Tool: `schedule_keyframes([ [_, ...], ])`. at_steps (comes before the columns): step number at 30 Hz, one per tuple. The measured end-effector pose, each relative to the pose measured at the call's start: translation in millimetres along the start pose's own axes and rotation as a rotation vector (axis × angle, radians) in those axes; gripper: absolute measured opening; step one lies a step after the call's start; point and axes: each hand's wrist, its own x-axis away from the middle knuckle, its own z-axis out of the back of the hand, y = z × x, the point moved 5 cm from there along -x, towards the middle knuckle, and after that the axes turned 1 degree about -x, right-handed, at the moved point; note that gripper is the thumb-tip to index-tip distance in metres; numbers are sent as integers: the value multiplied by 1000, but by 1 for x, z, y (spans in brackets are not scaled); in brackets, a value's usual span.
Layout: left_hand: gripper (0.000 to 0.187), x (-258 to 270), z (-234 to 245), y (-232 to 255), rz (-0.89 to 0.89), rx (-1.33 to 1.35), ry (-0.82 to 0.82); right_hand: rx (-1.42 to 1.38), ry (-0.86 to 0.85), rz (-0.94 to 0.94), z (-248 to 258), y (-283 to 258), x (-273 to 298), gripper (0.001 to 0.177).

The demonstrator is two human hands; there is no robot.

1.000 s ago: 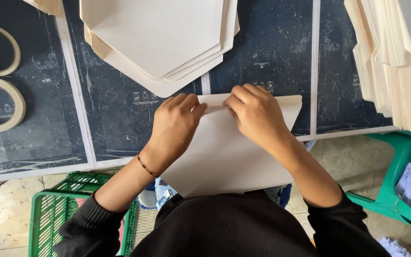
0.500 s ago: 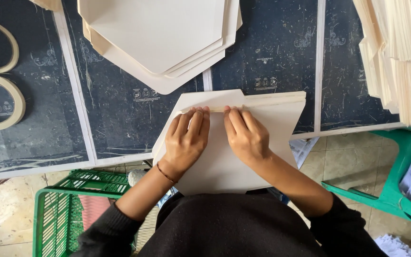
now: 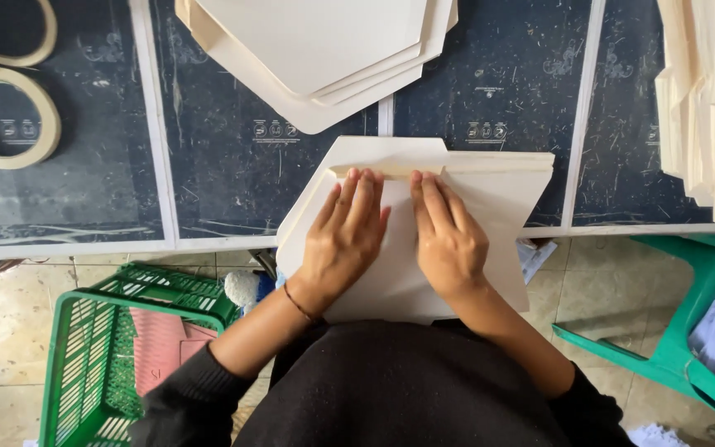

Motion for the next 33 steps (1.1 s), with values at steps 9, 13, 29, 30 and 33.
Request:
schedule_keyframes([
  [9,10,-62,-5,-44,-21,398,-31,-558,33,-97,51,22,-15,38],
  [13,16,-76,10,-77,198,799,-193,-413,387,-104,83,63,16,27],
  [29,60,-112,-9,-163,532,270,47,-607,-351,-56,-36,76,-48,38],
  [30,60,-107,-8,-146,536,266,45,-613,-353,-54,-37,71,-47,38],
  [33,8,-96,-10,-82,66,330,-76,-473,-300,-5,-38,58,-43,31],
])
